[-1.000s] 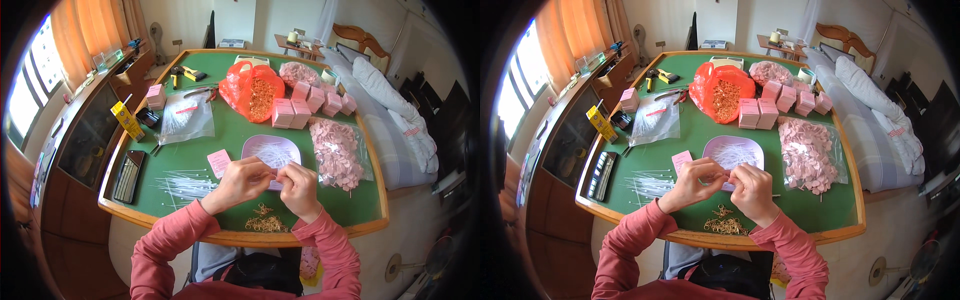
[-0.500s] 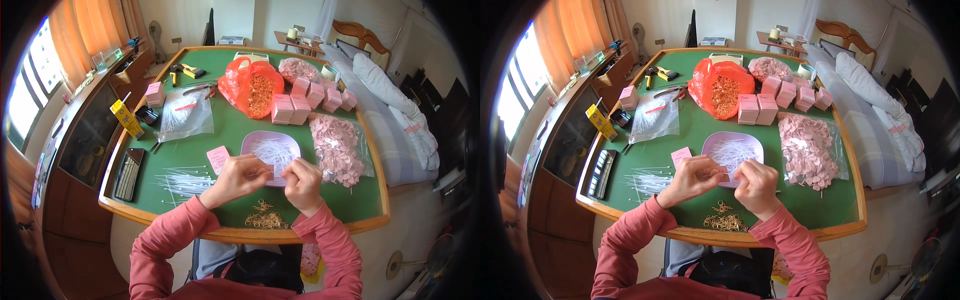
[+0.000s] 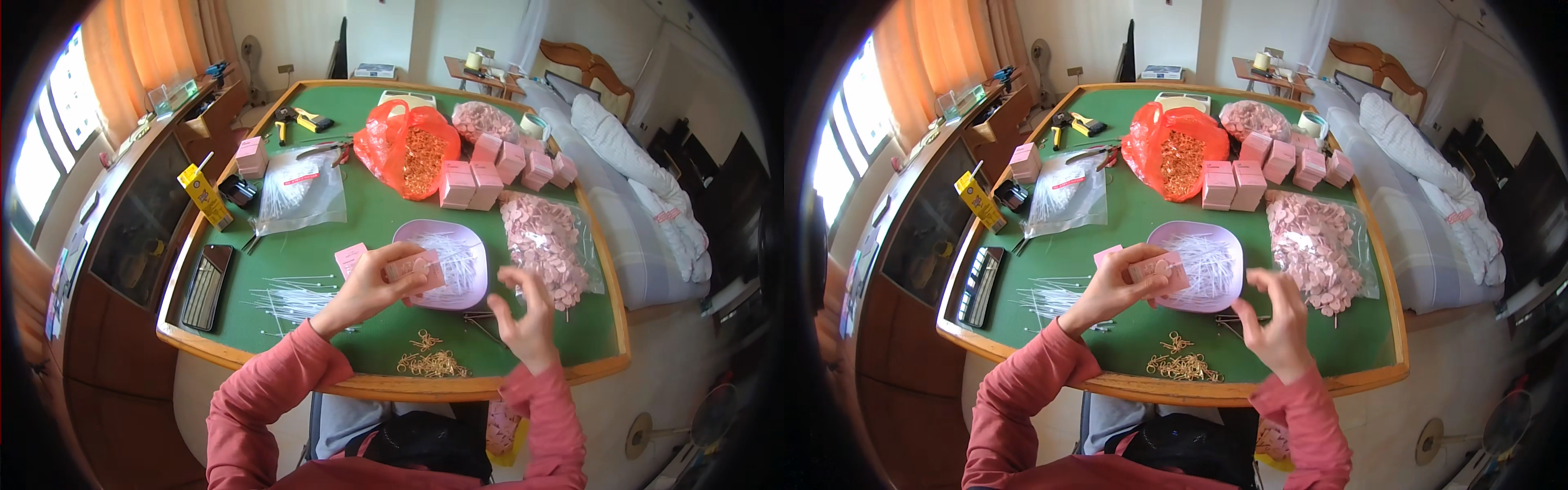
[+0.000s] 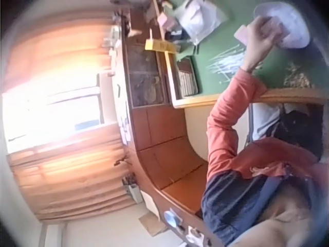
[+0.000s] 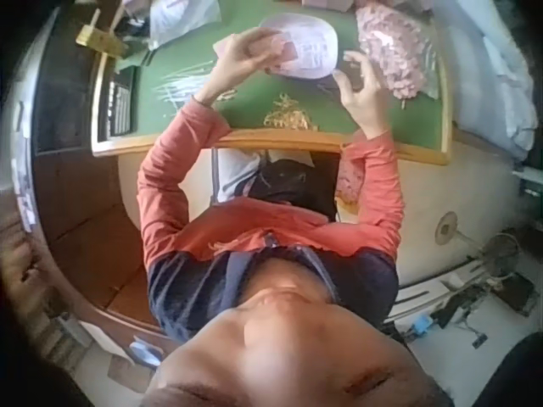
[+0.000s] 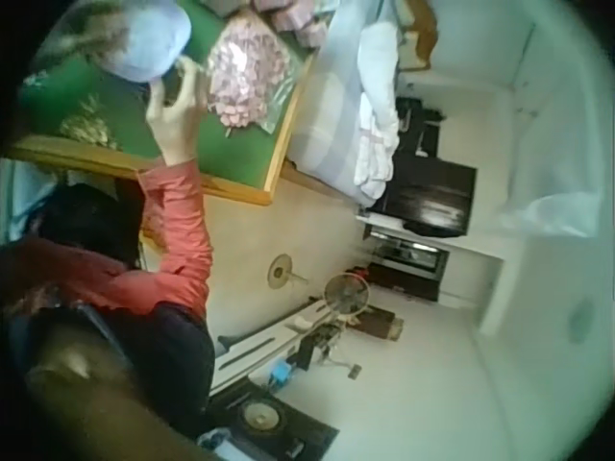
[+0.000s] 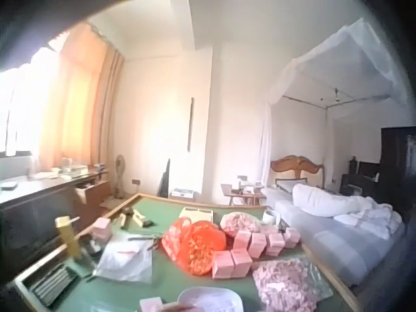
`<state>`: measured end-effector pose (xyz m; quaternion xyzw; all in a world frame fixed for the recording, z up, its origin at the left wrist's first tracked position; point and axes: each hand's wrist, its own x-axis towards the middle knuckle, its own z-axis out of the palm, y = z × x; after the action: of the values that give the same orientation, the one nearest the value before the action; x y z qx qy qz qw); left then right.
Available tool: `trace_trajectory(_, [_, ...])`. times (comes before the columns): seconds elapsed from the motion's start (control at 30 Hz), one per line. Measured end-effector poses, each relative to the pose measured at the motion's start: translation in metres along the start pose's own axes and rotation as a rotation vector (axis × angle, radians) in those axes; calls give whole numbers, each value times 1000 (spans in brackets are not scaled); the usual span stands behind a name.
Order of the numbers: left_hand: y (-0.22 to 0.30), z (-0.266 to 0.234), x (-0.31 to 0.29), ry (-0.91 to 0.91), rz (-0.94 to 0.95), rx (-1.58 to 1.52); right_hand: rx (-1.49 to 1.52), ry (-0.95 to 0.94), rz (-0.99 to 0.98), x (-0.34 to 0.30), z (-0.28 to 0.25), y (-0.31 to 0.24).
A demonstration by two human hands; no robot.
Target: The person attaches metal charms onto display cards using plastic fasteners and trims off the excess fasteners with clippers.
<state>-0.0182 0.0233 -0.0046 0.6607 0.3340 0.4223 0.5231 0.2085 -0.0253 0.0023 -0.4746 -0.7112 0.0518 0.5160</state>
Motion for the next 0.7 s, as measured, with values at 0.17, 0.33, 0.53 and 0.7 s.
trace_trajectory(0.17, [-2, -4, 1, -56, -41, -47, -356, -465, 19, -34, -17, 5])
trace_trajectory(0.33, [-2, -6, 2, -23, -36, -108, -381, -497, 30, -38, -19, 7])
trace_trajectory(0.53, [-1, -9, 0, -91, -47, -128, -236, -193, -127, -3, -6, -16])
trace_trajectory(0.7, [-4, -6, -2, -23, -30, -103, -288, -81, -332, 18, 21, -12])
